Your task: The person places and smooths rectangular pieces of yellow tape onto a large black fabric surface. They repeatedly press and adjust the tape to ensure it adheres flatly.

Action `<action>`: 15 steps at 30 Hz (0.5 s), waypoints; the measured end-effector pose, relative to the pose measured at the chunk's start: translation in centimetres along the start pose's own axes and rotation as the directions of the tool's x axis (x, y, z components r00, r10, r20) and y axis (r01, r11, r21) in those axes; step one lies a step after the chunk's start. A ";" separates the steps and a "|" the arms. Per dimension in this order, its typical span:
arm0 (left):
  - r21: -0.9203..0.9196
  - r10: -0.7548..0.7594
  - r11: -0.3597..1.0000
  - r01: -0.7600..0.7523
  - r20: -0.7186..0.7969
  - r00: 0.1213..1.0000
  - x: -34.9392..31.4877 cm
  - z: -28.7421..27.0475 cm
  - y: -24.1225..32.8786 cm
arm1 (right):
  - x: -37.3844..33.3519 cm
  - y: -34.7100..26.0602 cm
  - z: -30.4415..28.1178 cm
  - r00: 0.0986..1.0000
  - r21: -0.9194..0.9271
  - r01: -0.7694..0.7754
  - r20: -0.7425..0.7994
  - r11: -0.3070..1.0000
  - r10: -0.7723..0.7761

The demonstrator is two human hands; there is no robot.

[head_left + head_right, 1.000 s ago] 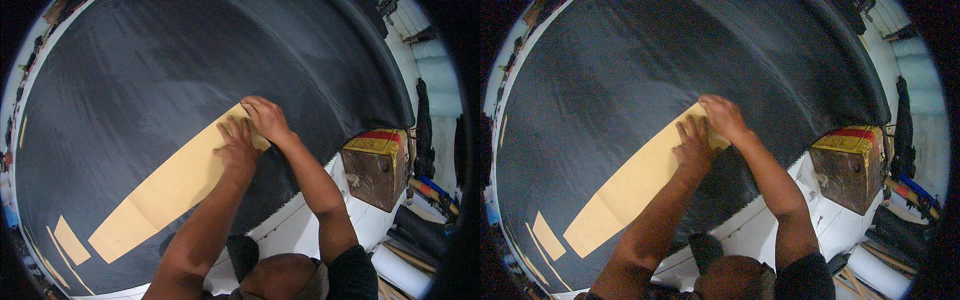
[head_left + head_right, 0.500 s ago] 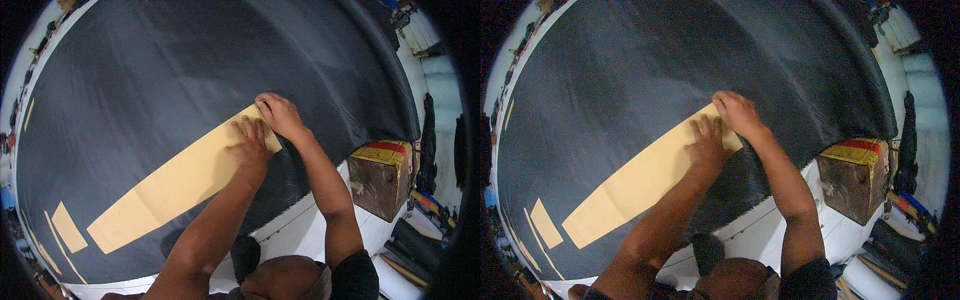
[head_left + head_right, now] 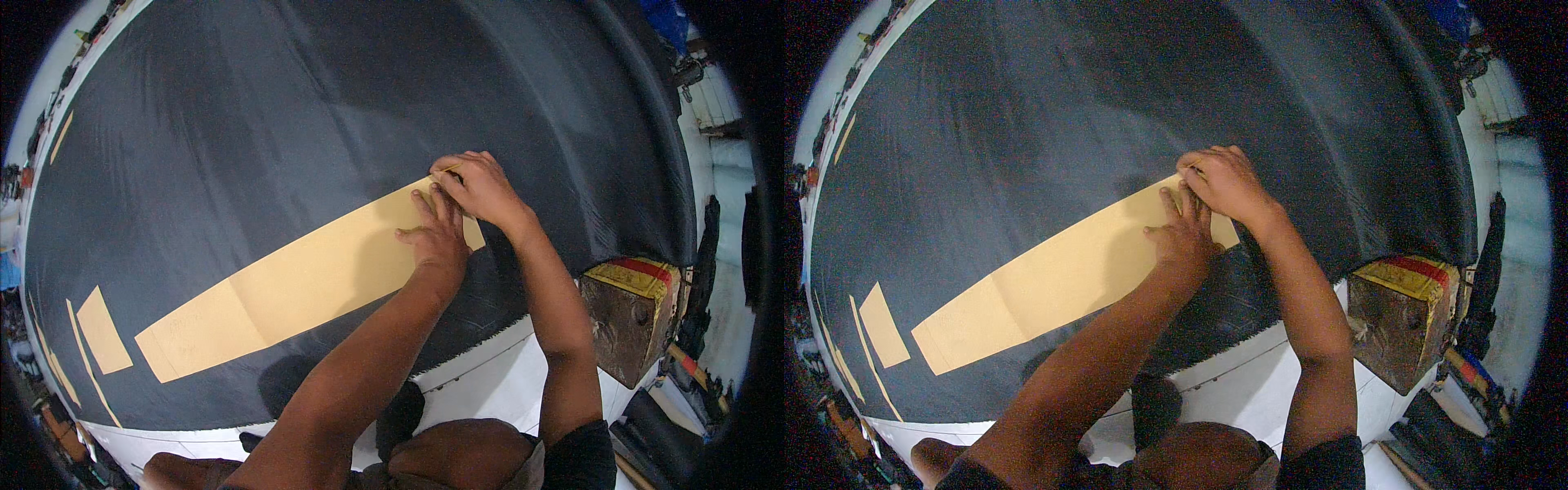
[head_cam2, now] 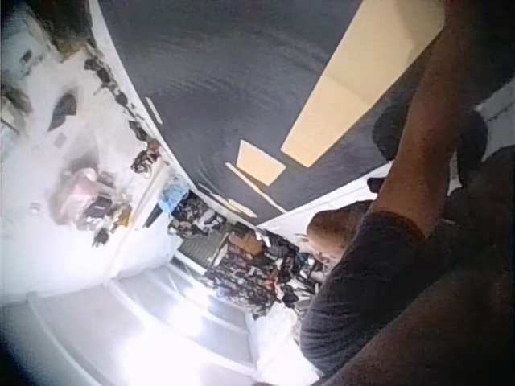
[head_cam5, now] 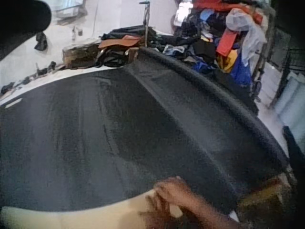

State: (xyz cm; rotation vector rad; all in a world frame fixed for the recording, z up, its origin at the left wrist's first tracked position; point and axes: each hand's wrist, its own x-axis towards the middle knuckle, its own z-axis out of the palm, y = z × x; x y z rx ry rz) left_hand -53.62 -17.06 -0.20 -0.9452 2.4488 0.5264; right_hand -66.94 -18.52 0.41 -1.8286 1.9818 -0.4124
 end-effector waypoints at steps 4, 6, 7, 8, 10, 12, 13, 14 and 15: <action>-0.144 -0.011 0.989 0.029 0.122 0.992 0.4 0.0 0.3 | 1.2 -2.4 2.0 0.982 0.059 0.122 0.134 0.991 -0.129; -0.130 -0.048 0.990 0.049 0.010 0.999 0.9 1.6 0.0 | 2.7 -4.3 4.4 0.935 0.106 0.292 0.178 0.951 -0.307; -0.058 -0.053 0.997 0.044 -0.155 0.987 0.9 3.2 0.0 | 3.3 -6.1 4.1 0.942 0.112 0.220 0.235 0.969 -0.241; 0.015 -0.045 0.999 0.052 -0.315 0.948 1.0 4.7 -0.1 | 3.5 -7.9 3.8 0.941 0.114 0.148 0.290 0.982 -0.176; -0.048 -0.015 0.999 -0.004 -0.397 0.918 1.5 5.5 -0.3 | 3.9 -8.2 4.3 0.926 0.151 0.143 0.329 0.978 -0.186; -0.053 0.010 0.998 -0.028 -0.312 0.950 1.8 5.5 0.1 | 2.8 -5.3 5.0 0.974 0.371 0.199 0.023 0.907 -0.224; -0.025 0.018 0.999 -0.023 -0.181 0.983 1.6 4.8 0.6 | 1.8 -3.5 4.6 0.968 0.463 0.250 -0.132 0.850 -0.213; 0.022 -0.015 1.000 0.016 -0.037 0.999 1.2 4.3 0.0 | 0.7 -2.3 4.3 0.977 0.443 0.165 -0.197 0.881 -0.083; 0.019 -0.004 1.000 0.005 -0.057 0.998 0.8 2.9 0.5 | -1.5 -0.4 2.9 0.964 0.399 0.046 -0.259 0.916 0.064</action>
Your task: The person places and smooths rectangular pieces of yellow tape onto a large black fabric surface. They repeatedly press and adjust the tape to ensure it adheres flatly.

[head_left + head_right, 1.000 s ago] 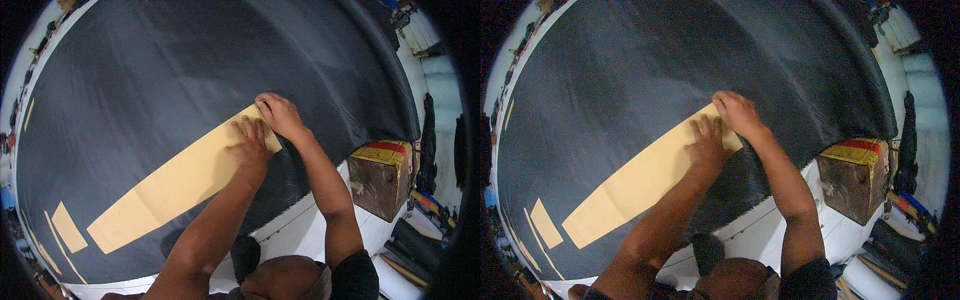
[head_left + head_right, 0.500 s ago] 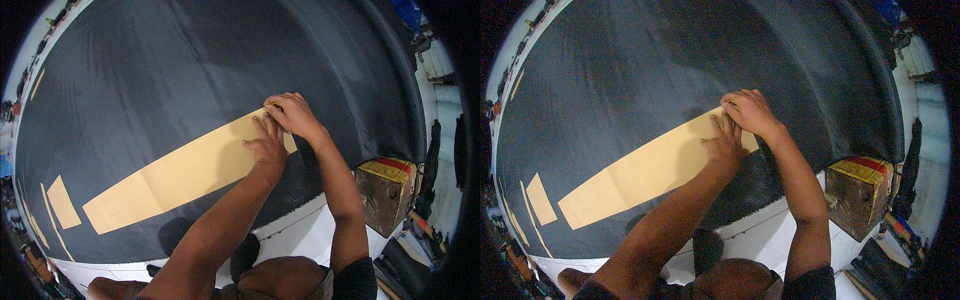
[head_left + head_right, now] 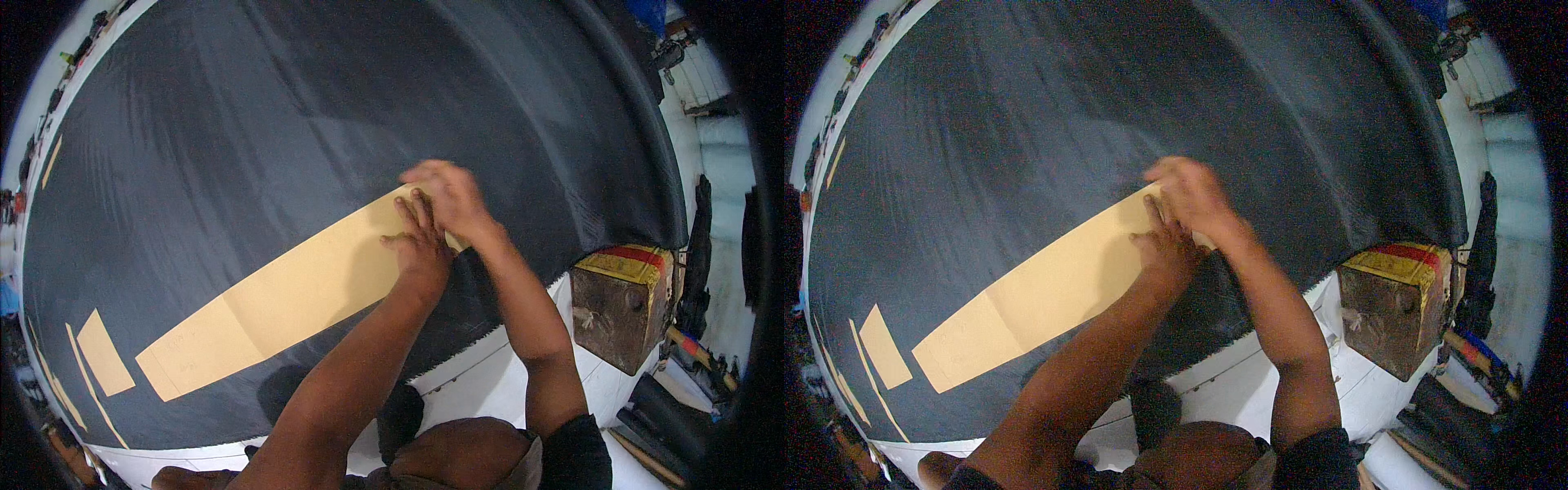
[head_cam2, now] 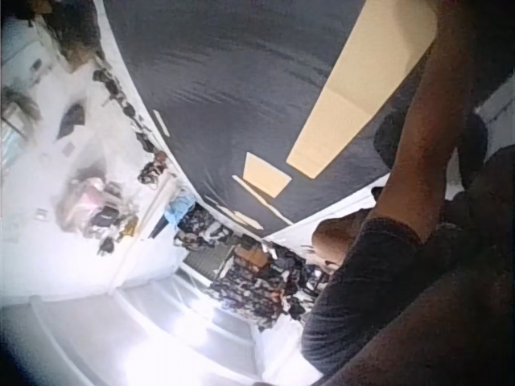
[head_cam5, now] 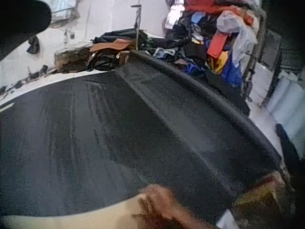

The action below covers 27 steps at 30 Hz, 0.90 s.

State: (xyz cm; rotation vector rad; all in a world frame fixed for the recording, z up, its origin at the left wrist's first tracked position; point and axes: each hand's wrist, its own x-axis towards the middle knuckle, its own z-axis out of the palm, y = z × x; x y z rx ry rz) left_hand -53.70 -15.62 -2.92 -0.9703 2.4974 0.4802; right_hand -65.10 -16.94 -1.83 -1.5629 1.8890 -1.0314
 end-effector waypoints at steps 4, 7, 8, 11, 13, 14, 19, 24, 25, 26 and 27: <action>0.026 -0.029 0.999 0.030 -0.049 0.998 -1.1 -2.1 -0.6 | -4.2 -0.3 -4.7 0.976 -0.203 -0.208 0.018 0.957 0.216; 0.016 -0.032 0.999 0.033 -0.055 0.998 -0.9 -1.9 -0.8 | -6.0 0.2 -4.4 0.988 -0.296 -0.042 0.131 0.954 0.084; 0.007 -0.032 0.999 0.032 -0.055 0.998 -0.9 -1.8 -0.7 | -6.2 0.1 -4.2 0.983 -0.278 -0.018 0.169 0.960 0.067; -0.040 -0.047 0.998 0.043 -0.120 0.992 -0.6 -1.1 -1.0 | -5.8 0.1 -3.5 0.977 -0.268 -0.014 0.203 0.963 0.071; -0.030 -0.027 0.999 0.024 -0.121 0.992 -0.8 -1.2 -0.8 | -5.5 0.1 -3.2 0.971 -0.298 -0.034 0.215 0.954 0.102; -0.027 -0.018 1.000 0.015 -0.121 0.992 -0.9 -1.4 -0.7 | -5.7 0.0 -3.3 0.968 -0.322 -0.060 0.211 0.945 0.133; -0.048 -0.020 0.999 0.014 -0.142 0.990 -1.6 -1.1 -1.3 | -6.2 0.3 -2.8 0.977 -0.338 -0.051 0.178 0.940 0.117; -0.143 0.004 0.988 -0.058 -0.356 0.935 -5.0 4.1 -5.6 | -5.8 -0.3 -2.3 0.964 -0.340 -0.104 0.195 0.935 0.178; -0.180 -0.009 0.981 -0.070 -0.401 0.916 -6.7 4.3 -6.6 | -6.1 -0.2 -2.7 0.963 -0.348 -0.113 0.191 0.931 0.189; -0.175 -0.032 0.983 -0.048 -0.427 0.904 -8.4 4.9 -8.5 | -6.1 -0.3 -2.7 0.963 -0.346 -0.114 0.192 0.931 0.189; -0.171 -0.056 0.985 -0.025 -0.455 0.888 -10.1 5.4 -10.5 | -5.9 -0.4 -2.7 0.963 -0.343 -0.111 0.194 0.933 0.186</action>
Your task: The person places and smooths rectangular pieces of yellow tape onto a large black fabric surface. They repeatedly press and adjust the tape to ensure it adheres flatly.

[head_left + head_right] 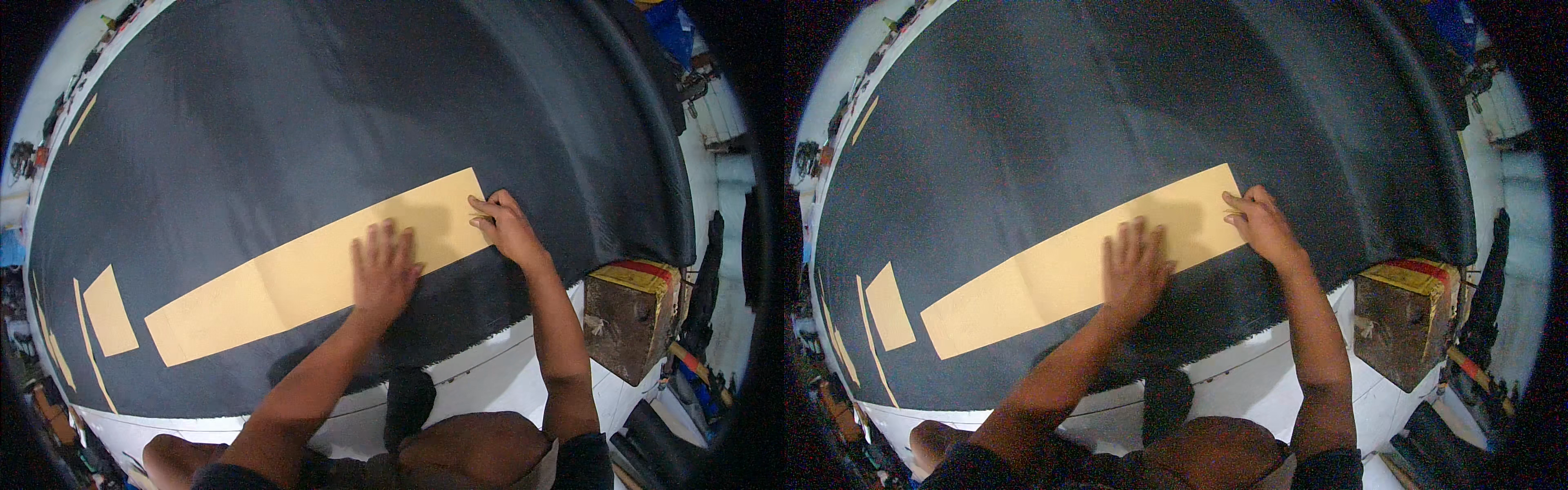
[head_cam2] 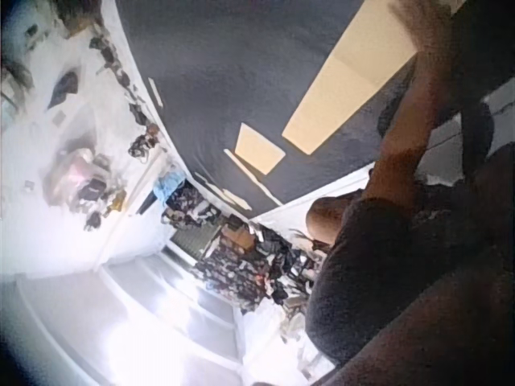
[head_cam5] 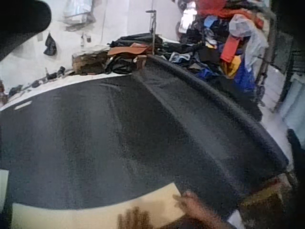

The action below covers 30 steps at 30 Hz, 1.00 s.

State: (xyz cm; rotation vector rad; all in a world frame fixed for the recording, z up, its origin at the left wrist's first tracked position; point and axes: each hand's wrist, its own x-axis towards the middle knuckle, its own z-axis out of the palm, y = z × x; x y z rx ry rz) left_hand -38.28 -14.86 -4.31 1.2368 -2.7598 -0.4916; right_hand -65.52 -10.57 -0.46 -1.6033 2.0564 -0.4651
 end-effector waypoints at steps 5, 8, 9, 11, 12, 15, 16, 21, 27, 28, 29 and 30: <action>0.085 -0.129 0.988 0.127 0.021 0.991 -6.6 -3.0 -8.4 | -0.2 -0.6 -0.3 0.999 -0.030 -0.028 0.017 0.999 0.029; 0.090 -0.154 0.984 0.155 -0.019 0.988 -9.1 -3.6 -12.2 | 0.1 -1.0 -0.2 0.999 -0.054 -0.044 0.028 0.998 0.046; 0.083 -0.158 0.984 0.160 -0.034 0.987 -9.6 -3.8 -12.9 | 0.1 -0.9 -0.1 0.998 -0.065 -0.052 0.031 0.997 0.055; 0.101 -0.200 0.975 0.200 -0.011 0.980 -10.4 -4.3 -14.0 | 0.2 -0.9 0.0 0.998 -0.068 -0.044 0.040 0.997 0.047; 0.094 -0.206 0.974 0.206 -0.010 0.978 -10.9 -4.4 -14.5 | 0.2 -0.9 0.0 0.998 -0.068 -0.041 0.049 0.997 0.045; 0.042 -0.186 0.981 0.188 -0.034 0.982 -11.7 -4.4 -16.0 | 0.4 -0.9 0.1 0.991 -0.100 -0.103 0.080 0.990 0.111; 0.013 -0.169 0.985 0.169 -0.039 0.985 -11.8 -4.1 -16.4 | 0.0 -1.0 0.0 0.991 -0.121 -0.093 0.080 0.988 0.103; -0.072 -0.132 0.989 0.130 -0.025 0.991 -11.9 -4.5 -16.9 | 0.7 -1.1 -0.5 0.988 -0.162 -0.096 0.101 0.982 0.114; -0.022 -0.062 0.998 0.066 0.162 0.985 -11.1 -7.2 -17.7 | 1.1 -1.7 -0.5 0.983 -0.250 -0.112 0.117 0.962 0.144; -0.002 -0.064 0.998 0.066 0.203 0.977 -10.7 -7.8 -17.5 | 1.3 -1.6 -0.6 0.981 -0.260 -0.115 0.121 0.959 0.151; 0.017 -0.068 0.998 0.066 0.243 0.968 -10.3 -8.2 -17.4 | 1.4 -1.4 -0.6 0.981 -0.283 -0.101 0.129 0.954 0.142; 0.026 -0.083 0.997 0.079 0.249 0.965 -10.1 -8.2 -17.5 | 1.7 -1.6 -0.6 0.982 -0.304 -0.083 0.139 0.949 0.131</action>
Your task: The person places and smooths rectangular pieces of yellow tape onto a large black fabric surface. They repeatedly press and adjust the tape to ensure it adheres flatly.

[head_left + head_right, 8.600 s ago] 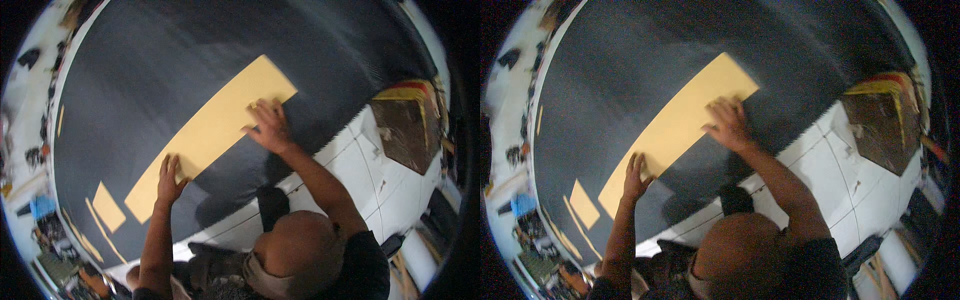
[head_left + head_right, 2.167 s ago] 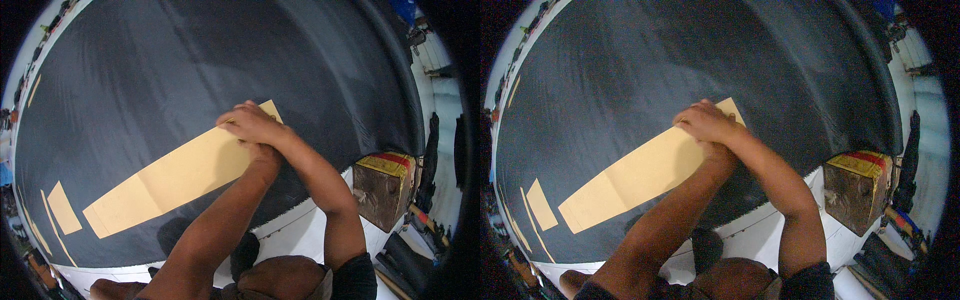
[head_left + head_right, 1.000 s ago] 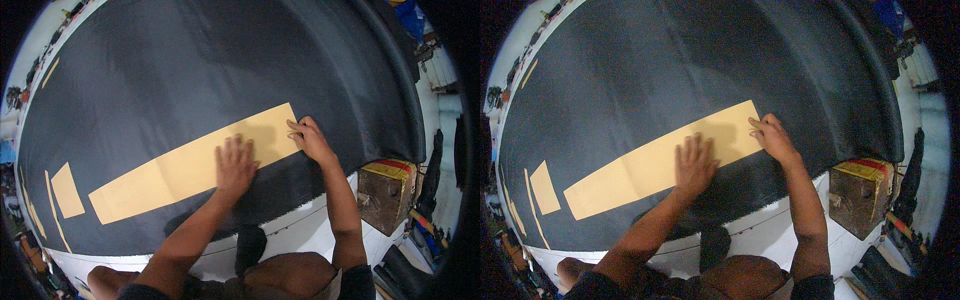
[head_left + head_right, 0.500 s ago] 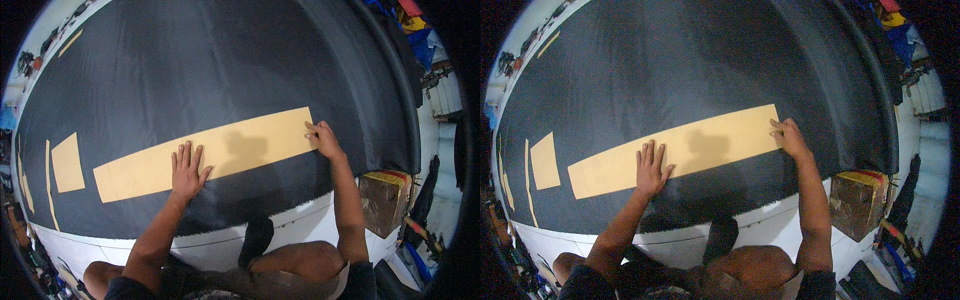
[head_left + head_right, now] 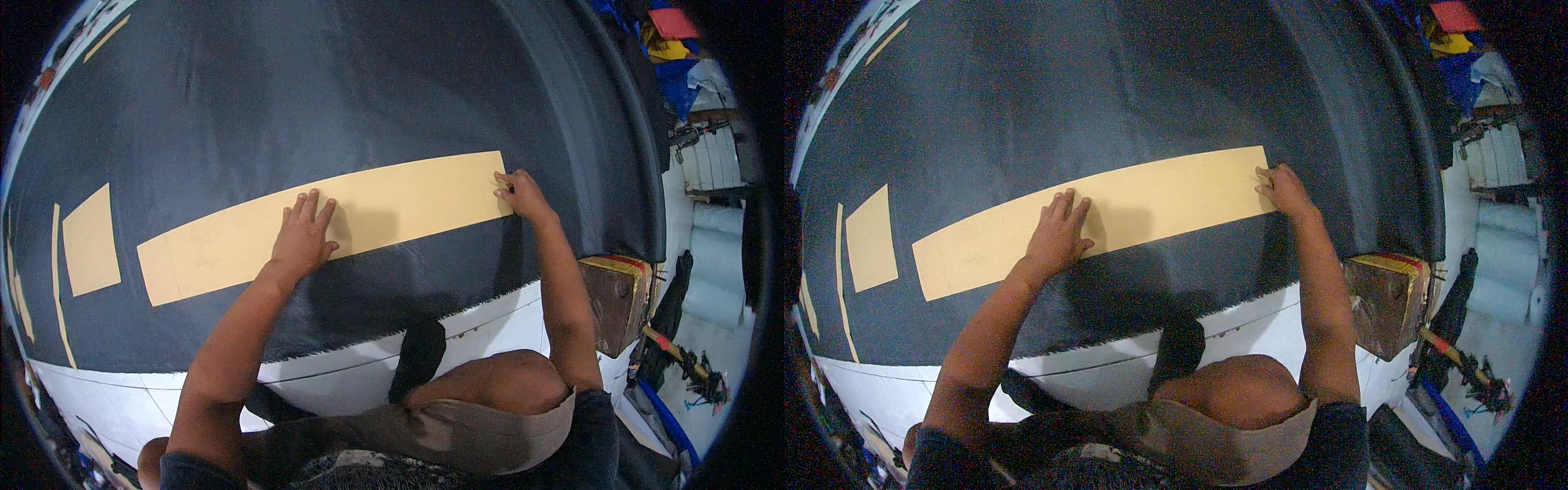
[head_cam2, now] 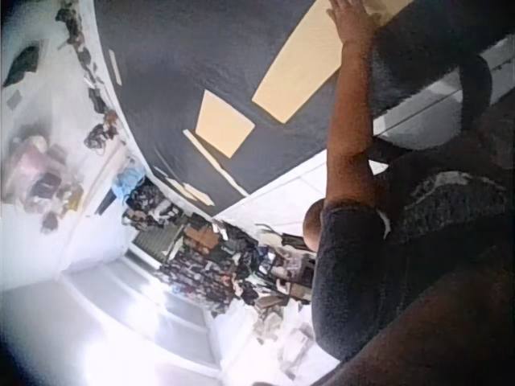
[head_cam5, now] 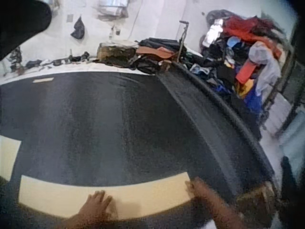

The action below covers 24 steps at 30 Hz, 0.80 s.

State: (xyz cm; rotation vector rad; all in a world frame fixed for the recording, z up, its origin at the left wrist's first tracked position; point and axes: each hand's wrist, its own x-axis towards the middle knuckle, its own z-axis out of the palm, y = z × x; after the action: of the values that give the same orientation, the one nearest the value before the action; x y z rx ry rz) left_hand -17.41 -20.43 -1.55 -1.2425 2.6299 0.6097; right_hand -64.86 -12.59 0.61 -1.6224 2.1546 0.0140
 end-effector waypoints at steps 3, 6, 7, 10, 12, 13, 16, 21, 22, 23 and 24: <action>0.014 -0.038 0.999 0.038 0.046 0.998 0.7 -0.7 0.0 | 0.2 -0.8 0.2 0.999 -0.140 0.011 -0.041 0.990 -0.017; -0.049 -0.054 0.997 0.058 0.083 0.995 1.5 -1.9 1.6 | 0.8 -0.7 0.4 0.968 -0.067 0.080 -0.233 0.994 -0.094; -0.037 -0.065 0.997 0.069 0.107 0.992 1.4 -2.1 1.3 | 1.3 -2.7 0.6 0.941 0.010 0.143 -0.310 0.990 -0.133; -0.022 -0.071 0.997 0.075 0.145 0.987 1.5 -2.2 1.2 | 2.8 -8.8 2.9 0.906 0.191 0.103 -0.424 0.976 -0.012; -0.012 -0.083 0.996 0.085 0.117 0.990 1.1 -1.9 0.5 | 2.8 -13.1 4.3 0.937 0.423 0.095 -0.343 0.901 0.063; -0.020 -0.073 0.997 0.076 0.107 0.992 1.2 -1.7 0.6 | 3.0 -13.7 4.9 0.945 0.501 0.076 -0.311 0.862 0.098; -0.032 -0.056 0.998 0.059 0.092 0.994 1.4 -1.5 1.0 | 3.4 -13.9 6.1 0.954 0.620 0.062 -0.267 0.782 0.136; -0.031 -0.064 0.997 0.068 0.119 0.991 1.3 -1.9 1.1 | 3.1 -14.4 5.8 0.956 0.555 0.035 -0.261 0.831 0.135; -0.025 -0.066 0.997 0.069 0.116 0.991 1.3 -2.0 1.2 | 3.2 -14.2 5.8 0.955 0.542 0.050 -0.273 0.839 0.120; -0.019 -0.067 0.997 0.070 0.113 0.991 1.3 -2.1 1.3 | 3.3 -14.0 5.8 0.953 0.528 0.065 -0.284 0.847 0.104; -0.016 -0.071 0.997 0.073 0.109 0.991 1.3 -2.0 1.3 | 3.4 -14.0 5.8 0.952 0.512 0.081 -0.294 0.855 0.085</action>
State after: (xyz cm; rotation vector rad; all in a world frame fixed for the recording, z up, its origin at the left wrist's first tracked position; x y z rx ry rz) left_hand -19.15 -21.49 0.26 -1.2664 2.4849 0.6728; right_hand -50.77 -18.50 -2.24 -1.3592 2.1185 -0.8057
